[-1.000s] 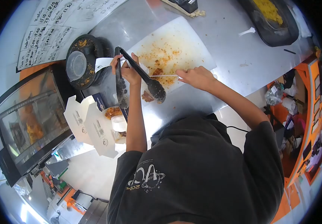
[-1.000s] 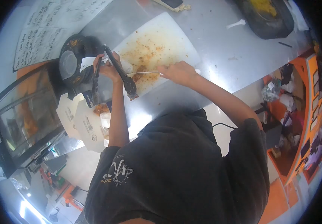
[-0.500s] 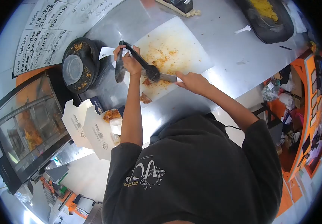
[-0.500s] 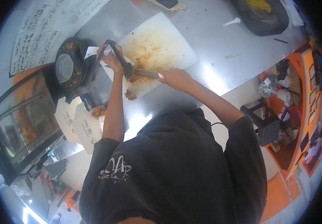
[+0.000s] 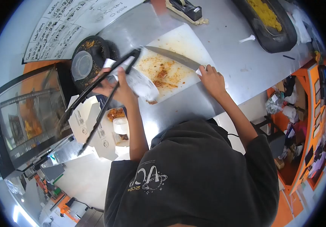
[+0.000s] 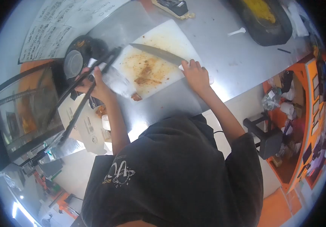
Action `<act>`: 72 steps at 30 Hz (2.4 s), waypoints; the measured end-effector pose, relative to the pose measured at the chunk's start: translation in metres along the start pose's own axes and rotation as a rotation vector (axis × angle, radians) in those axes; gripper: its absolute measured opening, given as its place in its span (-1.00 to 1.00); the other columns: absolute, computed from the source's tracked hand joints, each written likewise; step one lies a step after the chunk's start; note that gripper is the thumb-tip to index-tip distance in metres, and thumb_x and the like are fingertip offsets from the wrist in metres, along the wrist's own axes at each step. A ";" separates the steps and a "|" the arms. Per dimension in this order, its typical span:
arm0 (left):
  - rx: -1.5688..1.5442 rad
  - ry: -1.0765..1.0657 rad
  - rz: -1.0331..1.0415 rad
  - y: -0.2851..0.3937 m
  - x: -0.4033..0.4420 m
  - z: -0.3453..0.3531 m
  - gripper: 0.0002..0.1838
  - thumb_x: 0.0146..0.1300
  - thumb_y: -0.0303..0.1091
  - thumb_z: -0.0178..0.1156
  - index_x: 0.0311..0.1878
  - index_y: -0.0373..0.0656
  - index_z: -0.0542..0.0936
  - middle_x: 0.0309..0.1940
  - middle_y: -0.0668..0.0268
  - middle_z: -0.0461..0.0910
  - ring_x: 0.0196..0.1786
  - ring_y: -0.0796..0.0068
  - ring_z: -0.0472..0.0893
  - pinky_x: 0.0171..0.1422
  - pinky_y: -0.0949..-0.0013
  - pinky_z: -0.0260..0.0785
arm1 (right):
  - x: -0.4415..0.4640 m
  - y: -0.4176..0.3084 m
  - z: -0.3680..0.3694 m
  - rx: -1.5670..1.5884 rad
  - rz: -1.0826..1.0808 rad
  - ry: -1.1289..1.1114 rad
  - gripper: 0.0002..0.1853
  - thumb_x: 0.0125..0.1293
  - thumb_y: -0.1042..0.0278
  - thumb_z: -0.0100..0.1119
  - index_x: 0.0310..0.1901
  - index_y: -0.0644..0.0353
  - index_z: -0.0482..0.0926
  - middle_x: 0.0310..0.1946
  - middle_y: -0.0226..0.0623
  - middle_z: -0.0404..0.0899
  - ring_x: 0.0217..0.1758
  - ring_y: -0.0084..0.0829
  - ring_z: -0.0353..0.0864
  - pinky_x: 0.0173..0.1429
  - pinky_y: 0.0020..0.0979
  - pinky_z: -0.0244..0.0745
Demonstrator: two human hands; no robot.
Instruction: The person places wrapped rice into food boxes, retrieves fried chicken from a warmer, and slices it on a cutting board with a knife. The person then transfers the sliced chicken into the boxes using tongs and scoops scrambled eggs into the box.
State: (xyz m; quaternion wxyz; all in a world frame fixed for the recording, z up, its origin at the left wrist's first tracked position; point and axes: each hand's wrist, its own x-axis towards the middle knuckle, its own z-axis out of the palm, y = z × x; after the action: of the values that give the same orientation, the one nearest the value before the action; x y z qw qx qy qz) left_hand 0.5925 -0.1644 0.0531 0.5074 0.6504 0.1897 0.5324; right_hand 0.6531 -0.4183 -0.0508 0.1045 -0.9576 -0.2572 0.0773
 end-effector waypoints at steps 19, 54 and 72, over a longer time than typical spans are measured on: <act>-0.243 -1.006 -0.794 0.045 -0.149 -0.002 -0.21 -0.17 -0.21 0.46 0.14 -0.18 0.28 -0.02 0.22 0.48 0.03 0.44 0.44 0.07 0.38 0.33 | -0.077 0.003 -0.073 0.723 -0.166 -0.260 -0.25 -0.11 0.31 0.33 0.17 0.30 0.24 -0.39 -0.12 0.45 -0.38 -0.29 0.49 -0.27 -0.39 0.41; 0.509 -0.244 -0.622 0.116 -0.040 -0.343 -0.60 0.01 -0.54 0.24 -0.04 -0.23 0.42 -0.42 0.33 0.56 -0.50 0.65 0.52 -0.56 0.68 0.28 | -0.131 -0.111 -0.024 0.155 -0.271 -0.165 -0.37 -0.13 0.31 0.37 0.07 0.08 0.40 -0.41 -0.21 0.54 -0.39 -0.15 0.58 -0.32 -0.19 0.46; 0.561 -0.896 -0.657 0.105 -0.029 -0.349 -0.43 -0.05 -0.51 0.29 0.11 -0.10 0.39 -0.39 0.26 0.59 -0.37 0.30 0.59 -0.41 0.38 0.37 | -0.112 -0.101 -0.060 -0.164 0.026 -0.116 -0.14 -0.17 0.11 0.40 0.24 0.04 0.22 -0.29 -0.18 0.50 -0.33 -0.14 0.58 -0.27 -0.18 0.47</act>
State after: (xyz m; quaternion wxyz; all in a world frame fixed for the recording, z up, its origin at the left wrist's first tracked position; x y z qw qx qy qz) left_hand 0.2422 -0.0710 0.0999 0.4849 0.8268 0.2812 -0.0462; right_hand 0.5207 -0.3994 0.0425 0.0096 -0.9601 -0.2557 0.1128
